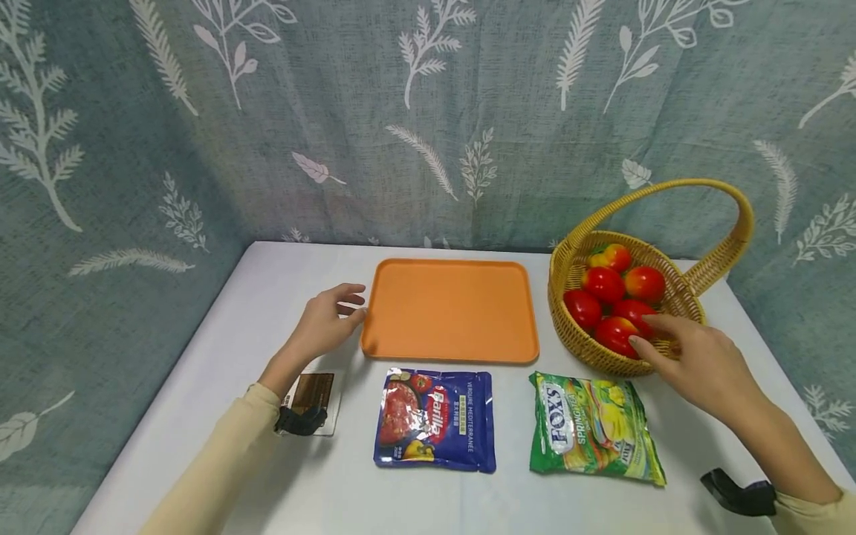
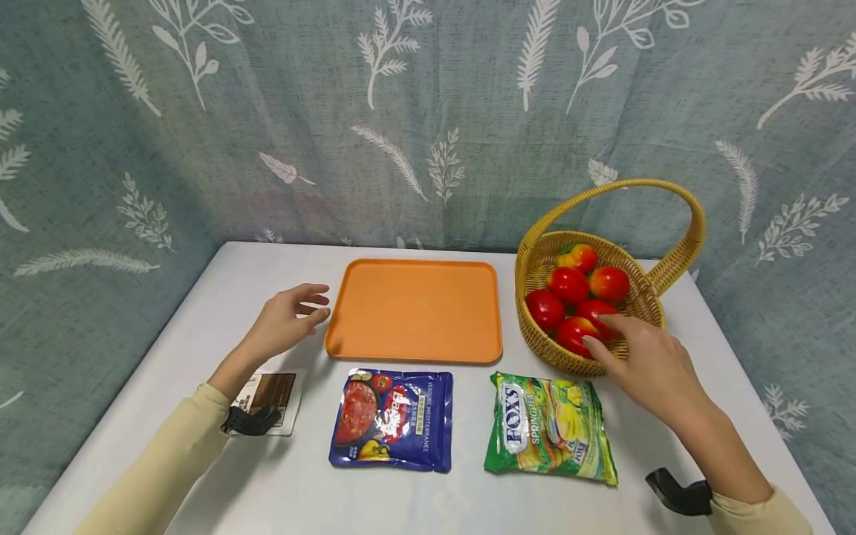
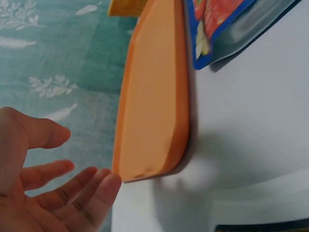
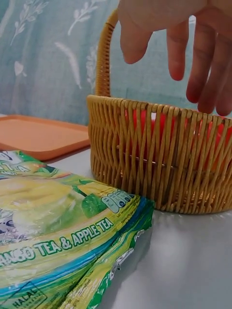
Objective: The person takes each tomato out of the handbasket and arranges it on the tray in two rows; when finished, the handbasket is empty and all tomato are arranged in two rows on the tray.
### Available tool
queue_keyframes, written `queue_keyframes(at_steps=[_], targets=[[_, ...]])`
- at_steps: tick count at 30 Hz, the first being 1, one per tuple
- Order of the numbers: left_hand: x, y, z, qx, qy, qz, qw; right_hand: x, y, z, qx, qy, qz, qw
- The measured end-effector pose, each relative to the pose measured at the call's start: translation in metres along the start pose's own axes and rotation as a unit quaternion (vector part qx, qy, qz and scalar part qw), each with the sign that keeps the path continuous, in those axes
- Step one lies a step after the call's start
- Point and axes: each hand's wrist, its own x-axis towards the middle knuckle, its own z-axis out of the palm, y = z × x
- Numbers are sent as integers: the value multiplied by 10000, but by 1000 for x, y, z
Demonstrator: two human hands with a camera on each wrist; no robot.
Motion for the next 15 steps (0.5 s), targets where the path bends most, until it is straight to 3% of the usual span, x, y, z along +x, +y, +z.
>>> queue_keyframes(at_steps=[7,15], targets=[[29,-7,5,-583,-259,-495,9967,2,3,2,-104,-370,229,9990],[44,-10,8,-322,-188,-1039,9939,7,5,2,-187,-543,337,9978]])
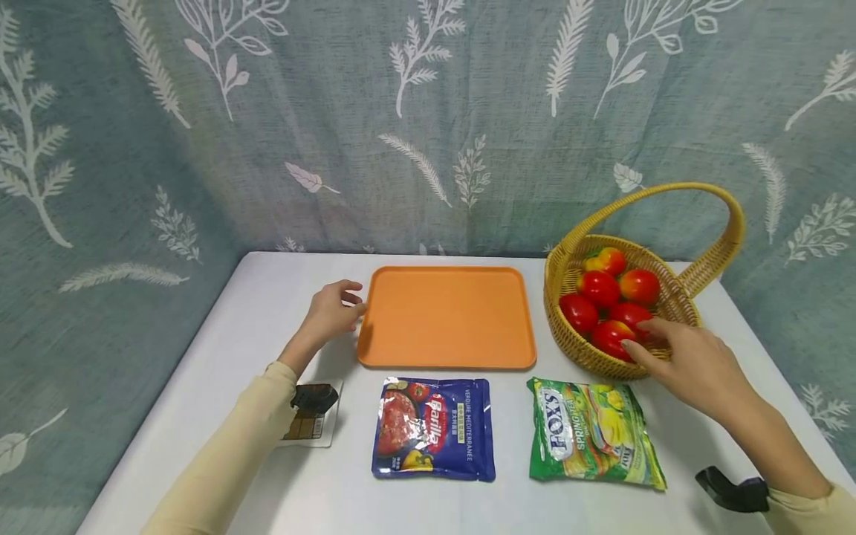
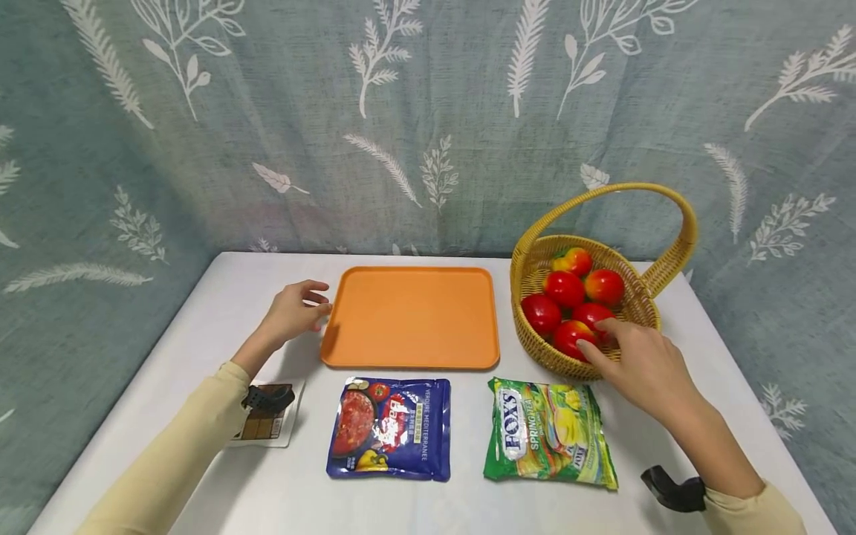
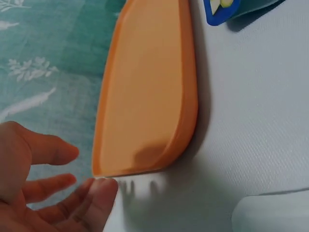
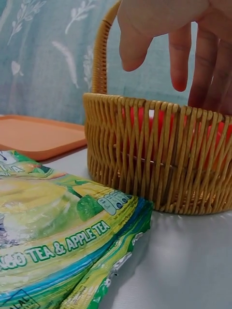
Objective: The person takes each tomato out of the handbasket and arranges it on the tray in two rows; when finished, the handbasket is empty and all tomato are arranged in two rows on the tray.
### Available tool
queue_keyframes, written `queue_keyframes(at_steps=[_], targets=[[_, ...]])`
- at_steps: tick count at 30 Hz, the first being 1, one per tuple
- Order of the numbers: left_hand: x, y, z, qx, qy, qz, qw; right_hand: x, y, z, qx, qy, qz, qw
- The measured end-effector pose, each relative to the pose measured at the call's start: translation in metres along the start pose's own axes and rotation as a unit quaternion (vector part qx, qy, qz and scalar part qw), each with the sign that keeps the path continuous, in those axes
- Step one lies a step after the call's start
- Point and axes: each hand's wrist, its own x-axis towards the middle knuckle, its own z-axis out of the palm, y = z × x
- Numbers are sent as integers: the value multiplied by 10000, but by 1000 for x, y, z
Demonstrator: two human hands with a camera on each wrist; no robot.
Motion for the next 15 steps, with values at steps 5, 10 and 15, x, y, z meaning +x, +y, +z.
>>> queue_keyframes(at_steps=[5,10,15], targets=[[7,-3,4,-271,-401,-261,9985,0,3,-1,-9,-64,10,10000],[13,-12,7,-774,-806,-319,9932,2,3,1,1,-225,72,9997],[15,-21,5,-935,-931,-438,9903,10,3,6,-3,-232,17,9997]])
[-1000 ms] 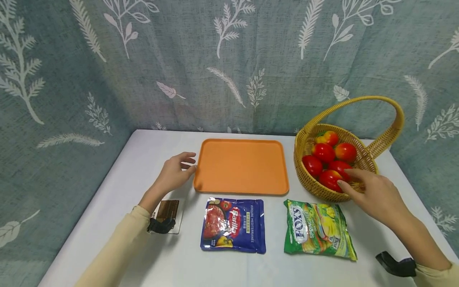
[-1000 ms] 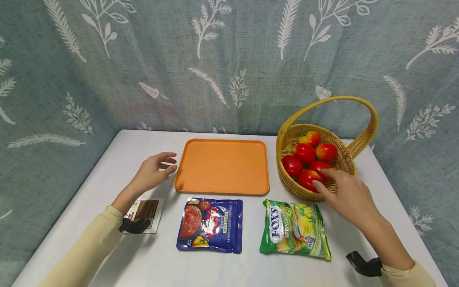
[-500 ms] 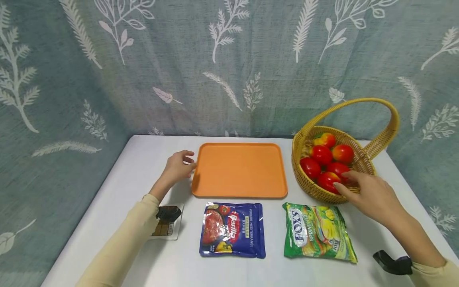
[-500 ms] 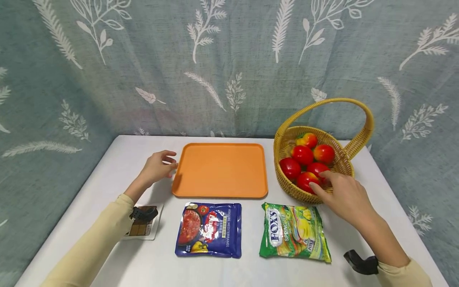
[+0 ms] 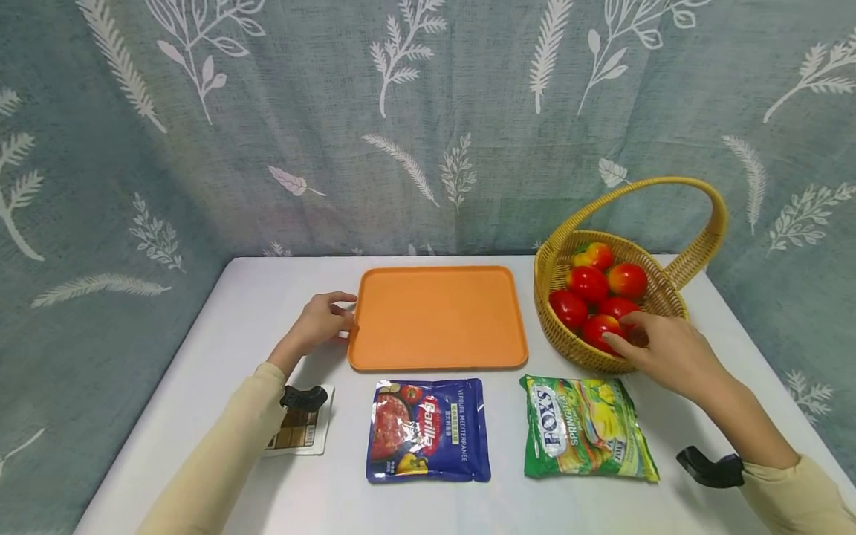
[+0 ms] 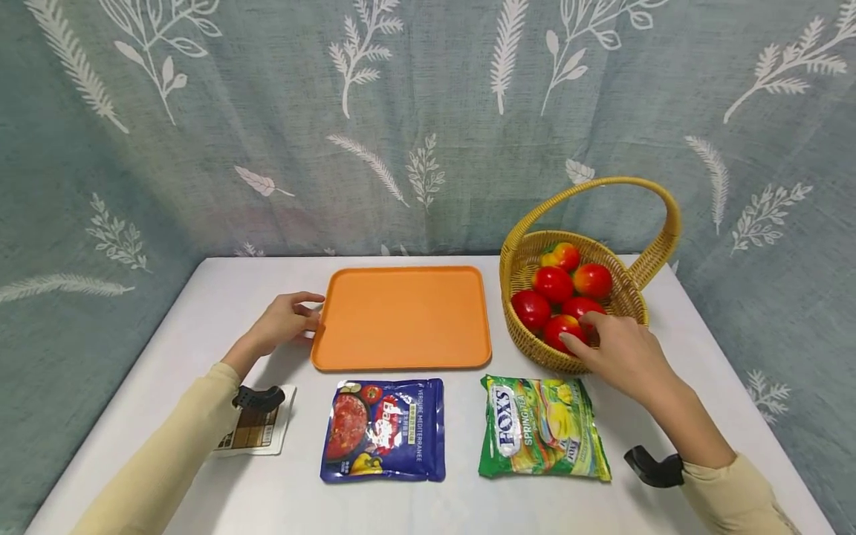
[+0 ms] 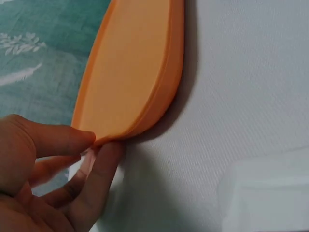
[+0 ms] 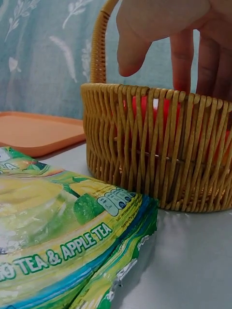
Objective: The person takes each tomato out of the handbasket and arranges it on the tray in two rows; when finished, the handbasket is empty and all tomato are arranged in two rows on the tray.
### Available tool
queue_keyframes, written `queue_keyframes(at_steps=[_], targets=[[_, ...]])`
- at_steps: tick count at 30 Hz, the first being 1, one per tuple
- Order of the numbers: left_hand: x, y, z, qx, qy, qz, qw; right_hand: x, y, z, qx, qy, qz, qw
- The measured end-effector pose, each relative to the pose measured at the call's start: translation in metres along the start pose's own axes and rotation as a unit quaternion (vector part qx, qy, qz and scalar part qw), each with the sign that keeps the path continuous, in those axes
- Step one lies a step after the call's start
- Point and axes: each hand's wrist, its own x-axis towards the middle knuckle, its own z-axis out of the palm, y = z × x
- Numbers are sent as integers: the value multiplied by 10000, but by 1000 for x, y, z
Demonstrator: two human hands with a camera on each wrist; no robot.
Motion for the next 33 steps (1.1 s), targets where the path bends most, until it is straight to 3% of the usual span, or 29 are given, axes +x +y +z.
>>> queue_keyframes(at_steps=[14,25,33], targets=[[3,-7,2,-178,-5,37,9998,19,7,8,80,-421,480,9979],[0,-9,0,-176,82,54,9998,24,2,11,796,-655,969,9899],[0,-9,2,-235,114,36,9997,24,1,8,683,-734,938,9905]])
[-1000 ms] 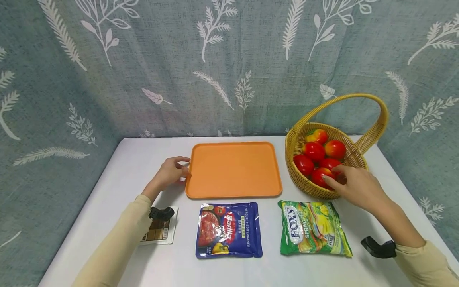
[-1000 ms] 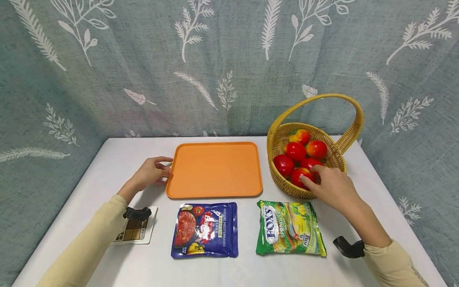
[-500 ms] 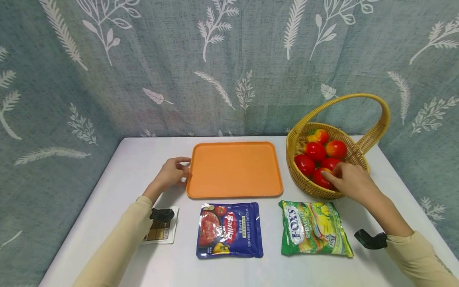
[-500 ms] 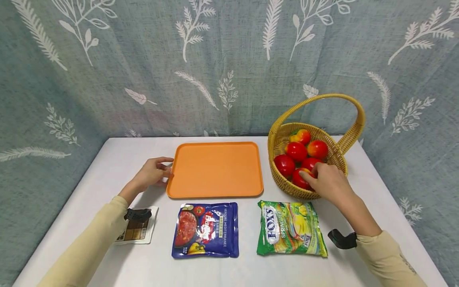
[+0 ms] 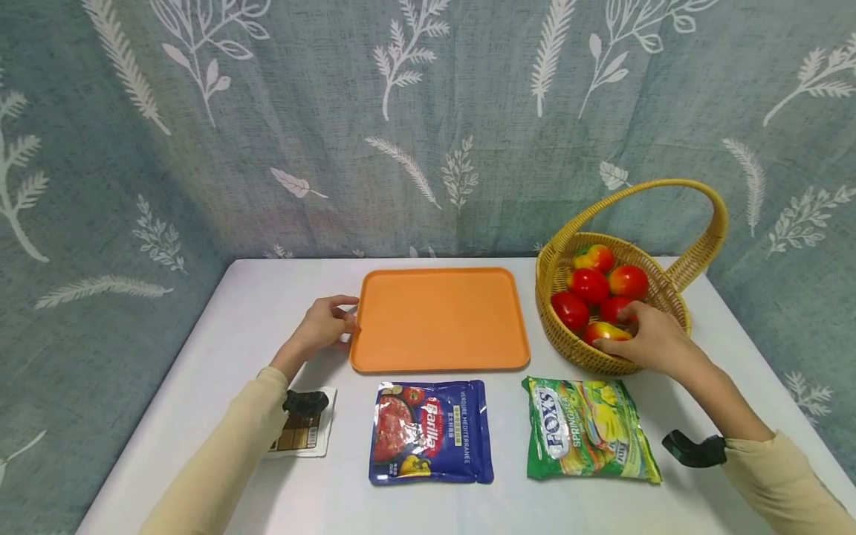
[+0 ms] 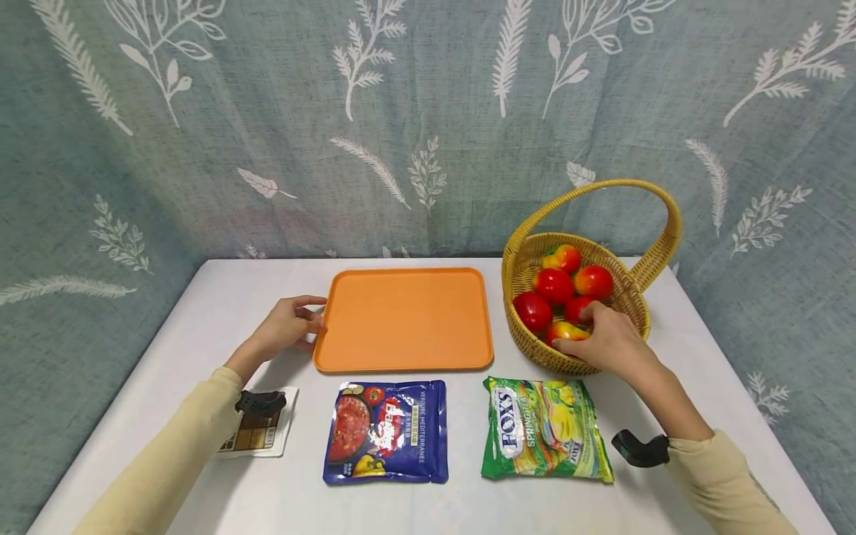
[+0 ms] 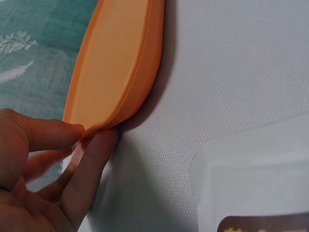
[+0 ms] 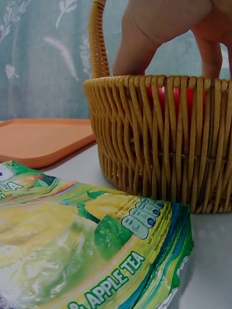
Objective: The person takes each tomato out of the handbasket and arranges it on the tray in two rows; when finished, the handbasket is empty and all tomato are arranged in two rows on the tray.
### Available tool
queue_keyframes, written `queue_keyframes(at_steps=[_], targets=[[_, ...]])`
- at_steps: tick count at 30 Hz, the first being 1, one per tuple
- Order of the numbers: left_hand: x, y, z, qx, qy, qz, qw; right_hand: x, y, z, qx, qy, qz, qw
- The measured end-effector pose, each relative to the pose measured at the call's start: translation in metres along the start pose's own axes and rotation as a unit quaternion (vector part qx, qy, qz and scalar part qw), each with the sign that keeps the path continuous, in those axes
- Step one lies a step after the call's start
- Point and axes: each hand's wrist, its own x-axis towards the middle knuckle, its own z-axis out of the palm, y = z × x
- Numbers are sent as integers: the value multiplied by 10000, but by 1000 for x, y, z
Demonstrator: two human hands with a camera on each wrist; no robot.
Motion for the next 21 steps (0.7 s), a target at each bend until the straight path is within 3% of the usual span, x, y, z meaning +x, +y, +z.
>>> queue_keyframes(at_steps=[21], targets=[[2,-1,3,181,93,-48,9998,-14,0,-5,264,475,-378,9978]])
